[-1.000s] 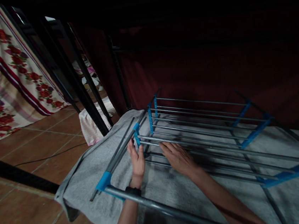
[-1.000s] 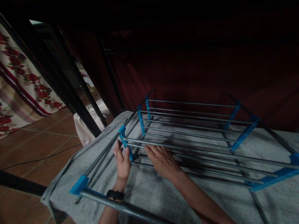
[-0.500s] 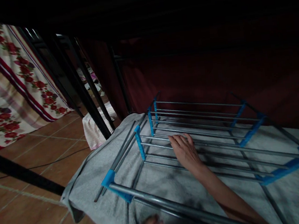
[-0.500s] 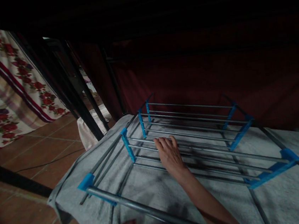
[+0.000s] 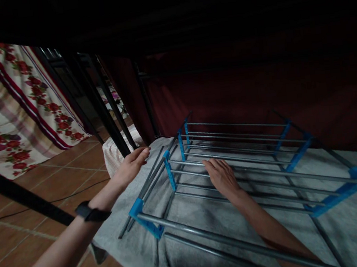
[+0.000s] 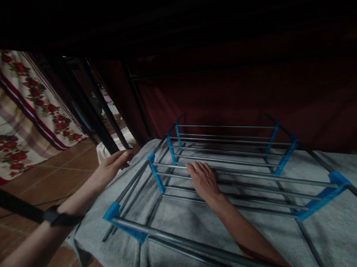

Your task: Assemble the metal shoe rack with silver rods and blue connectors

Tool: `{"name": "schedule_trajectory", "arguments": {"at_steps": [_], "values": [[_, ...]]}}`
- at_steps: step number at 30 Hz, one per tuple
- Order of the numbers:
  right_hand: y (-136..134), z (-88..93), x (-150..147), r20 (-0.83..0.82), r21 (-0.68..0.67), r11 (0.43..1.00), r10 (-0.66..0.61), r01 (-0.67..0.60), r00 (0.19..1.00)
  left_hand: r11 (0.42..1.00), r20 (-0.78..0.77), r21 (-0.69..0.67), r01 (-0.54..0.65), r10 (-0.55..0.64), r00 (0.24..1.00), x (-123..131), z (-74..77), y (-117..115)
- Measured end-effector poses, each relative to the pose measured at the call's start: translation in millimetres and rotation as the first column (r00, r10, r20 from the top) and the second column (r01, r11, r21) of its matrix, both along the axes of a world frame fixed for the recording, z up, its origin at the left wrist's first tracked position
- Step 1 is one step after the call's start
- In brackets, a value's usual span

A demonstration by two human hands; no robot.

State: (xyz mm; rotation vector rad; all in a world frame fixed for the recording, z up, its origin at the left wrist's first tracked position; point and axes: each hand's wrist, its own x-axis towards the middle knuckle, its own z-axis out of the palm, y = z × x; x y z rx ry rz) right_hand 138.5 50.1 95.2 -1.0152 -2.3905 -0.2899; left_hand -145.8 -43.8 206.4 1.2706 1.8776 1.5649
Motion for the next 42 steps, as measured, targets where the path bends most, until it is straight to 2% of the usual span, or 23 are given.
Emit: {"name": "schedule_trajectory", "arguments": {"at_steps": [2, 4, 8, 11, 15, 21, 28, 33, 42], "values": [[0.6, 0.2, 0.3, -0.003, 0.002, 1.0, -0.002, 0.002, 1.0, 0.983, 0.099, -0.119, 0.142, -0.13, 0.987, -5.0, -16.3, 36.2], [1.8, 0.0, 0.4, -0.002, 0.006, 1.0, 0.0, 0.0, 1.0, 0.961, 0.219, -0.157, 0.226, -0.189, 0.957, -4.8, -34.5, 61.5], [4.0, -0.7, 0.4, -0.007, 0.011, 1.0, 0.0, 0.0, 1.0, 0.927, 0.471, -0.202, 0.315, -0.19, 0.861, -2.3, -64.3, 92.1], [4.8, -0.6, 0.6, -0.013, 0.006, 1.0, 0.004, -0.004, 1.0, 0.898, 0.496, -0.283, 0.336, -0.162, 0.853, -6.5, -79.1, 107.4], [6.0, 1.0, 0.6, -0.038, 0.01, 1.0, 0.002, -0.002, 0.999, 0.879, 0.461, -0.296, 0.374, -0.212, 0.862, -14.2, -89.2, 116.3], [8.2, 1.0, 0.3, -0.036, 0.01, 1.0, 0.024, -0.024, 0.999, 0.896, 0.493, -0.257, 0.362, -0.201, 0.846, -13.0, -88.4, 112.2], [9.0, 1.0, 1.5, -0.023, -0.012, 0.999, 0.032, -0.032, 0.999, 0.876, 0.459, -0.285, 0.389, -0.231, 0.858, -11.3, -87.0, 110.6], [11.0, 1.5, 2.5, -0.013, -0.008, 0.999, 0.051, -0.052, 0.999, 0.896, 0.489, -0.257, 0.362, -0.202, 0.848, -9.3, -86.7, 110.4], [12.2, 1.1, 2.6, -0.031, -0.005, 0.996, 0.087, -0.087, 0.996, 0.855, 0.458, -0.299, 0.424, -0.261, 0.85, 11.2, -60.1, 83.6]]}}
